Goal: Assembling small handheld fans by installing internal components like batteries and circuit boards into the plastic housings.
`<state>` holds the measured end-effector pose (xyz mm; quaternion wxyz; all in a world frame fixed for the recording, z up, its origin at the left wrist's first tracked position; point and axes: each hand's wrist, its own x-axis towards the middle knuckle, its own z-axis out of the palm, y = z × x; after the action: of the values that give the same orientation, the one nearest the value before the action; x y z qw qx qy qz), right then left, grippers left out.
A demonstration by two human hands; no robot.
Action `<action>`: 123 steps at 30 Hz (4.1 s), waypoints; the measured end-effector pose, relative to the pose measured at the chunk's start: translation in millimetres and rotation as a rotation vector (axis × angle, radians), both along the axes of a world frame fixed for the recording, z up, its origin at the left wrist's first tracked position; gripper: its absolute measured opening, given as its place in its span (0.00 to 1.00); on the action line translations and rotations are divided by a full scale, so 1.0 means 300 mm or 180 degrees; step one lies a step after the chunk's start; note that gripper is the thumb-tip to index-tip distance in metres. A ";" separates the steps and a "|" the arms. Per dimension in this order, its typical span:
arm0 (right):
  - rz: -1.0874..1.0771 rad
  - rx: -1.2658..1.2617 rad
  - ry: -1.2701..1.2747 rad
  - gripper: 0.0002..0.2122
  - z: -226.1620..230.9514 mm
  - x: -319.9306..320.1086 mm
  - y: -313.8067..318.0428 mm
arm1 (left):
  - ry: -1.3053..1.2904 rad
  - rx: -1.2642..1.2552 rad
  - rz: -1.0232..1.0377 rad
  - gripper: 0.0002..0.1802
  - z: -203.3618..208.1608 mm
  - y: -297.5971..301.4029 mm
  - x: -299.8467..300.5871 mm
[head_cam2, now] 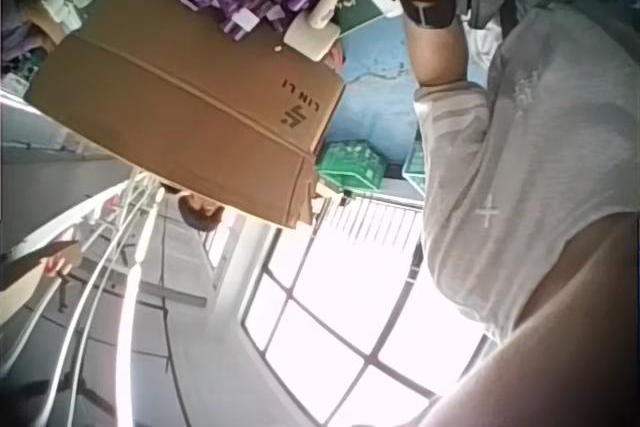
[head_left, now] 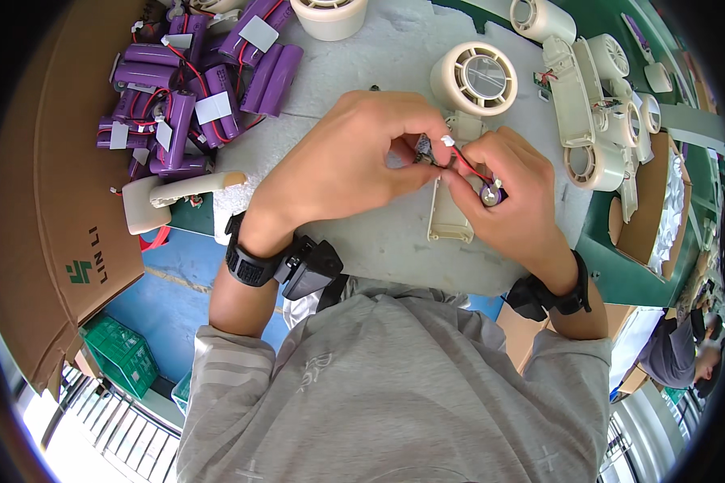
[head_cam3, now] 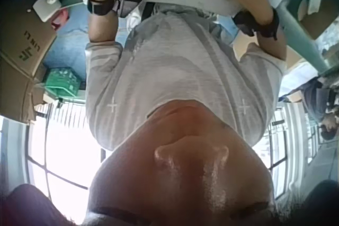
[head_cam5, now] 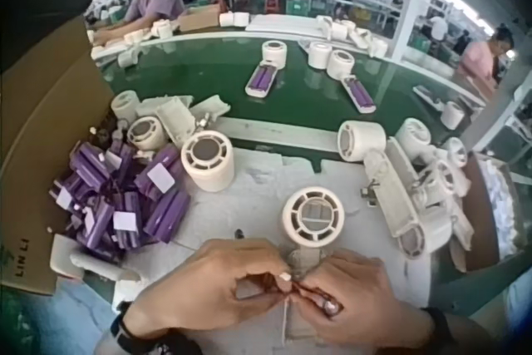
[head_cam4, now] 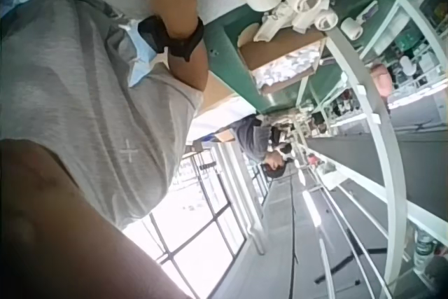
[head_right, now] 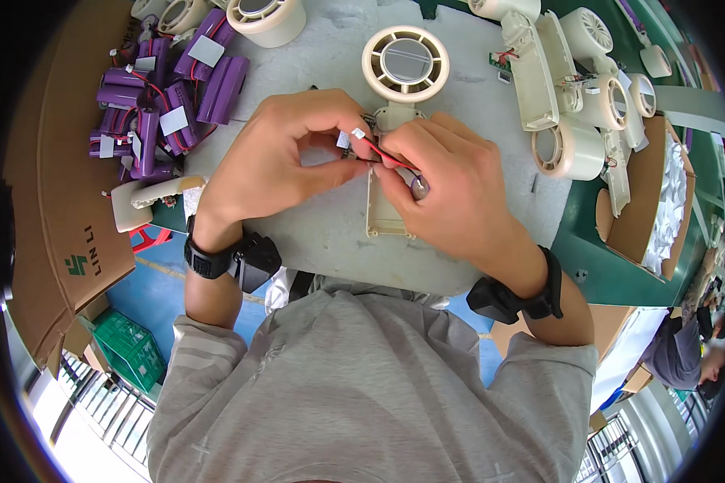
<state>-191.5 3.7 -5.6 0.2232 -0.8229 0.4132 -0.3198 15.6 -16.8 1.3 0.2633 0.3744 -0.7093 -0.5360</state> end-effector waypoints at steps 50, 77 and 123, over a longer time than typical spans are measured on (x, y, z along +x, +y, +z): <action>0.0027 0.0868 -0.0460 0.03 -0.001 -0.036 -0.003 | 0.0896 0.1014 0.0330 0.18 -0.008 -0.008 0.008; -0.0272 -0.0053 -0.0516 0.16 -0.020 -0.012 -0.012 | 0.0547 -0.0271 0.0672 0.16 -0.041 0.008 -0.035; -0.0502 -0.0210 -0.0039 0.10 0.020 -0.038 0.006 | 0.0278 0.0817 0.0250 0.18 -0.019 0.000 -0.045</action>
<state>-202.9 5.6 0.5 0.1725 -0.7928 0.4646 -0.3548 2.2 -16.7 -4.4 0.2646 0.4089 -0.6076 -0.6274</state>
